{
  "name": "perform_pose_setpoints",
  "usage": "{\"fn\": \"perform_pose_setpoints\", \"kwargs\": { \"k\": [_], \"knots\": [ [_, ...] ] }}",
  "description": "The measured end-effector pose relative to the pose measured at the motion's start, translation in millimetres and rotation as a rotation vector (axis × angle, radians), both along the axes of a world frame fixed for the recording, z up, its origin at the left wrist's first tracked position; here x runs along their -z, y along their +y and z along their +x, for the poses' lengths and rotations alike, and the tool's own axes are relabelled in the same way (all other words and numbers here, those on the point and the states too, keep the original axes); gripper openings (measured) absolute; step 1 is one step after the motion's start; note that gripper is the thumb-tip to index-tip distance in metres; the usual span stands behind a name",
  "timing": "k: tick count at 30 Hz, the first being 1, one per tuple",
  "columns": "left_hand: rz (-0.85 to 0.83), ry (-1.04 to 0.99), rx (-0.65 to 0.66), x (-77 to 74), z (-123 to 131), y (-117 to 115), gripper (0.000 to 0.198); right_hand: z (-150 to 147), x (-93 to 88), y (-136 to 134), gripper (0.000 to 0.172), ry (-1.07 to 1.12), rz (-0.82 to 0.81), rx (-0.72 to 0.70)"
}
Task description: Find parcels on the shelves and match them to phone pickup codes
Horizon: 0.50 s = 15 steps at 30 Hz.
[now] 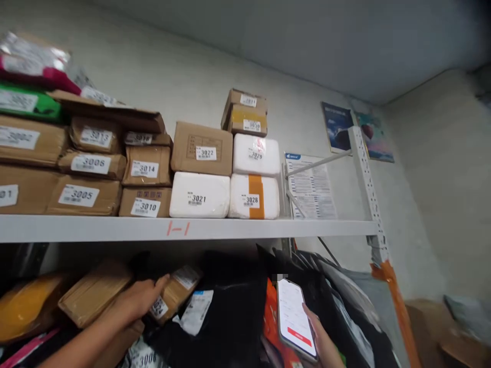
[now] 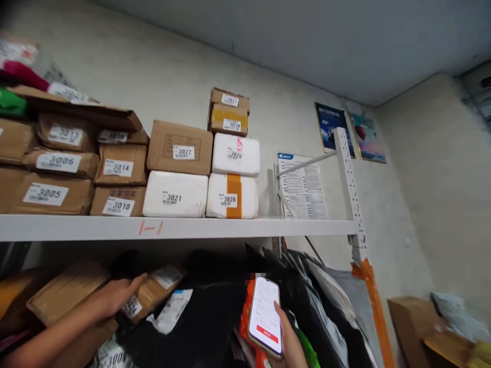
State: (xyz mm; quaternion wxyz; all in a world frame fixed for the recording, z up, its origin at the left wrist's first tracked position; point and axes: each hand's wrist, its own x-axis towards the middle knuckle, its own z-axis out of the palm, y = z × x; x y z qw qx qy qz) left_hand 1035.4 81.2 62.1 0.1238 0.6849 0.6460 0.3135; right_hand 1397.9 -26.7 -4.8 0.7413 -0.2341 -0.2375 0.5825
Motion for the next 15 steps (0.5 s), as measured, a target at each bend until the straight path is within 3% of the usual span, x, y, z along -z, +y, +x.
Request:
{"fn": "perform_pose_setpoints", "kwargs": {
  "k": [4,7,11,15],
  "knots": [
    [0.038,0.055,-0.006,1.3,3.1,-2.8,0.065,-6.6,-31.7,42.8,0.036,-0.089,0.075,-0.06],
    [-0.008,0.003,-0.016,2.2,10.7,-6.1,0.066,-11.0,-43.2,79.5,0.035,-0.237,0.073,-0.032],
    [-0.109,-0.058,-0.048,7.2,19.4,-10.9,0.073,-13.9,-33.8,123.1,0.032,-0.488,0.025,-0.061],
    [-0.037,0.018,-0.073,11.4,19.0,-21.0,0.074,-10.5,-18.3,152.9,0.043,-0.709,-0.08,-0.037]
  ]
}}
